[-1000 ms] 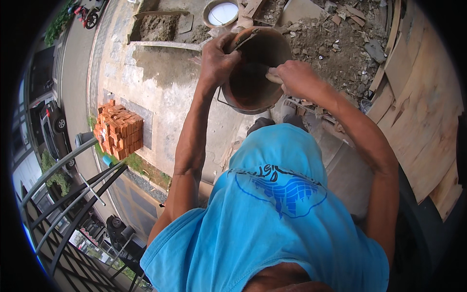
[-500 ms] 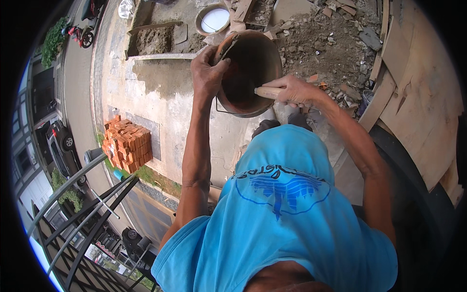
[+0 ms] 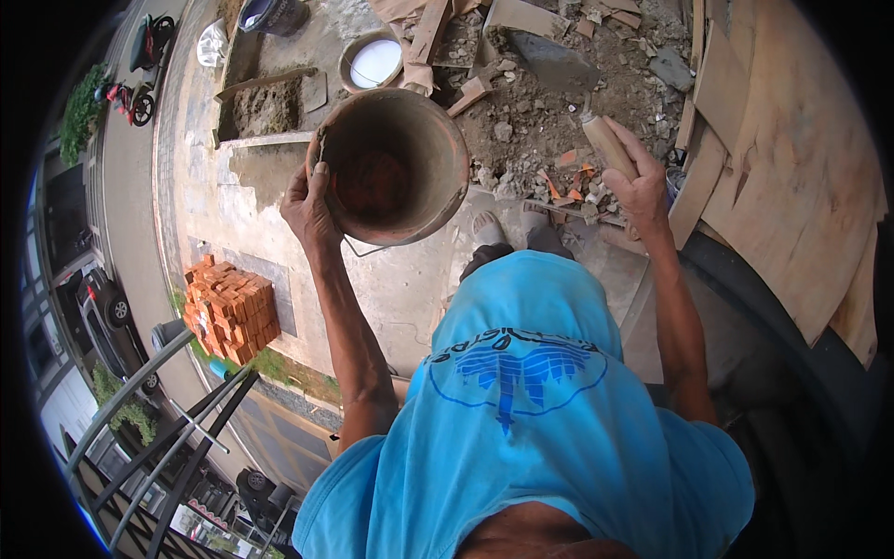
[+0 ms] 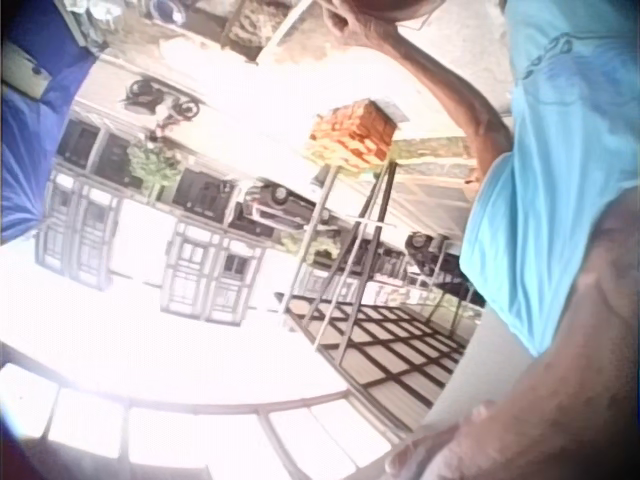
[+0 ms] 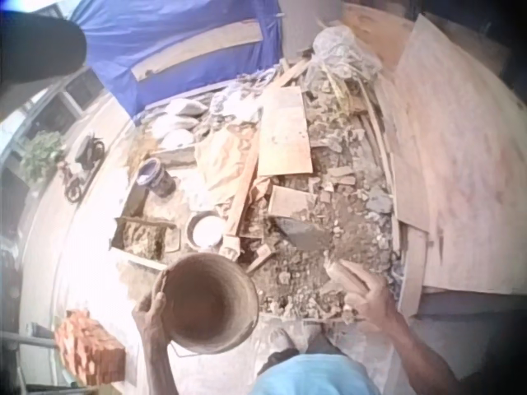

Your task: The person walks down a staircase and picks up a bucket. They then use a trowel to scrape the inside of the bucket repeatedly, removing residue.

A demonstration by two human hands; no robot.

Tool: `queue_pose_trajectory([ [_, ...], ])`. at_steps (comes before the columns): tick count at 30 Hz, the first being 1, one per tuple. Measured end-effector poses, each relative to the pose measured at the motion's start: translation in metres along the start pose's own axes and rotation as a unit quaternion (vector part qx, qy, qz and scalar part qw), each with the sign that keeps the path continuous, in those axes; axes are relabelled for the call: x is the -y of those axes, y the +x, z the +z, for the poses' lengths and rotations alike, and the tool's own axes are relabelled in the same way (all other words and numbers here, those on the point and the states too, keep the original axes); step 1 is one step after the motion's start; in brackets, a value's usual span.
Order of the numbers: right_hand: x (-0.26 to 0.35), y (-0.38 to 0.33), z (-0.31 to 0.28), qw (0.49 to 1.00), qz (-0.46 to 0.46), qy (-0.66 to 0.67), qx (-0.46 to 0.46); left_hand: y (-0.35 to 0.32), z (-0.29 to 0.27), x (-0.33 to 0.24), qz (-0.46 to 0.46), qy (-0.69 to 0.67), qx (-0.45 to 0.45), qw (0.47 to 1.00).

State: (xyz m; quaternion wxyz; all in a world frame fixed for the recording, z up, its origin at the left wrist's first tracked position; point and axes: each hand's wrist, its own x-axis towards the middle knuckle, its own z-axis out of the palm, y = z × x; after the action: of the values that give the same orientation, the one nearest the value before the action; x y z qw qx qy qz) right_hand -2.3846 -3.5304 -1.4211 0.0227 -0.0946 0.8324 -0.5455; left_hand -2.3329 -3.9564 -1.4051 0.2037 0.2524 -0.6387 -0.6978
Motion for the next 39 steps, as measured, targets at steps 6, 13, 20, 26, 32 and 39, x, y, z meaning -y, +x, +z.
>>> queue_pose_trajectory([
  [6, -0.141, 0.019, -0.014, 0.883, 0.151, -0.444, 0.001, 0.008, 0.002, 0.028, -0.025, -0.025, 0.041, 0.999],
  [13, -0.136, -0.029, -0.002, 0.916, 0.150, -0.373, -0.005, -0.004, -0.010, 0.014, -0.047, 0.019, 0.099, 0.994],
  [20, -0.063, -0.019, 0.020, 0.960, 0.010, -0.258, 0.107, 0.003, 0.021, 0.018, -0.029, 0.083, 0.149, 0.985],
  [26, -0.024, -0.010, 0.048, 0.945, -0.099, -0.257, 0.176, 0.000, 0.042, 0.014, 0.016, 0.219, 0.176, 0.960],
  [32, -0.038, -0.001, 0.060, 0.924, -0.140, -0.312, 0.171, 0.005, 0.037, 0.019, 0.021, 0.089, 0.167, 0.982],
  [39, -0.022, -0.025, 0.059, 0.922, -0.178, -0.240, 0.247, 0.031, -0.008, 0.017, -0.012, 0.003, 0.111, 0.994],
])
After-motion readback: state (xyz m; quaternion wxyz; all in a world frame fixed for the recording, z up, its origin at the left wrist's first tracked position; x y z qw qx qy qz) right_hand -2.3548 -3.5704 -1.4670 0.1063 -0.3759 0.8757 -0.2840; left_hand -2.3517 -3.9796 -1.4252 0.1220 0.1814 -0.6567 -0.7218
